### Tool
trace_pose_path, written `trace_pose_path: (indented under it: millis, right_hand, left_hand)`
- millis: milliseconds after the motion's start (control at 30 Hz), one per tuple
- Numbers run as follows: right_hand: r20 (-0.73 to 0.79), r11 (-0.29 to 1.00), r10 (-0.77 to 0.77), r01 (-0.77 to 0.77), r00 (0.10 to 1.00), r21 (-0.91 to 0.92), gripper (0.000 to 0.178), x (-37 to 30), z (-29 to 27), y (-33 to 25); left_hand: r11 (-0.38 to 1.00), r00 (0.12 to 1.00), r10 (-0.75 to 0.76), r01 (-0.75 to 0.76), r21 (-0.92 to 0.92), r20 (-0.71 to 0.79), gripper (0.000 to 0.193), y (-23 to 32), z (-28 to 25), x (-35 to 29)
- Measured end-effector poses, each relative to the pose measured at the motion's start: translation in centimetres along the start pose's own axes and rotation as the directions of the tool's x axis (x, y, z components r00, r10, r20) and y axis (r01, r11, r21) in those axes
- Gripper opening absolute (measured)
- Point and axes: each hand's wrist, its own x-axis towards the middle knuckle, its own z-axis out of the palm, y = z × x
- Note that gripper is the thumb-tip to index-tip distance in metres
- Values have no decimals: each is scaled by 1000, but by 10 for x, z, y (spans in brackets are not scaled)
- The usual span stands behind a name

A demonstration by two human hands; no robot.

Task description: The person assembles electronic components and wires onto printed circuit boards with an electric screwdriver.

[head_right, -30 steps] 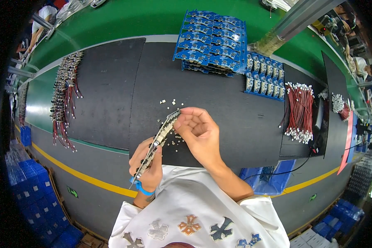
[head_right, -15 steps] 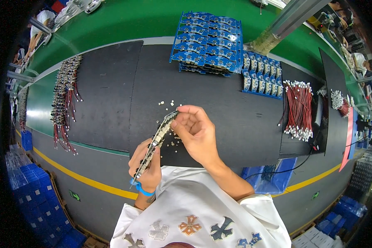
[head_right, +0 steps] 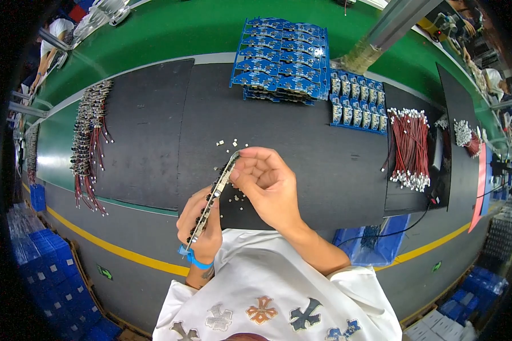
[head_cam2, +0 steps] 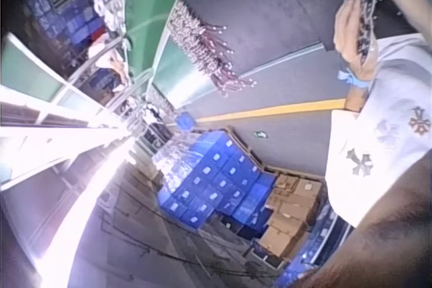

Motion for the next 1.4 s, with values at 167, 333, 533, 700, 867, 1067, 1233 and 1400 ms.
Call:
trace_pose_path:
  millis: [167, 333, 533, 700, 867, 1067, 1233, 1400]
  right_hand:
    - [45, 997, 68, -69, 997, 18, 30, 0, -3, 1]
    - [24, 1000, 9, -10, 1000, 22, 28, 3, -1, 0]
    - [27, 999, 36, -36, 999, 5, 27, 4, -5, -1]
    - [10, 1000, -6, 6, 1000, 5, 28, 0, -2, -5]
    - [44, 999, -21, 19, 999, 43, 30, -2, 2, -11]
    - [83, 998, 13, -18, 996, 59, 29, 0, -3, -9]
    - [96, 999, 13, -17, 995, 42, 27, 1, -4, -10]
    - [91, 999, 30, -32, 995, 27, 25, 1, -3, -14]
  left_hand:
    - [1000, 1000, -6, 6, 18, 7, 15, -1, -1, -1]
    - [1000, 1000, -22, 22, 3, 3, 15, -2, 0, -3]
    - [999, 999, -30, 30, -12, -15, 14, -1, 0, -2]
    - [999, 999, -50, 50, 11, -15, 13, -3, -1, -1]
    - [1000, 1000, 11, -11, 18, -1, 14, -5, 2, -1]
    - [1000, 1000, 13, -13, 5, 16, 17, -6, 2, -1]
    - [999, 1000, -16, 16, -48, 2, 25, -8, 1, -3]
    - [1000, 999, 6, -6, 12, 35, 16, -6, 0, 0]
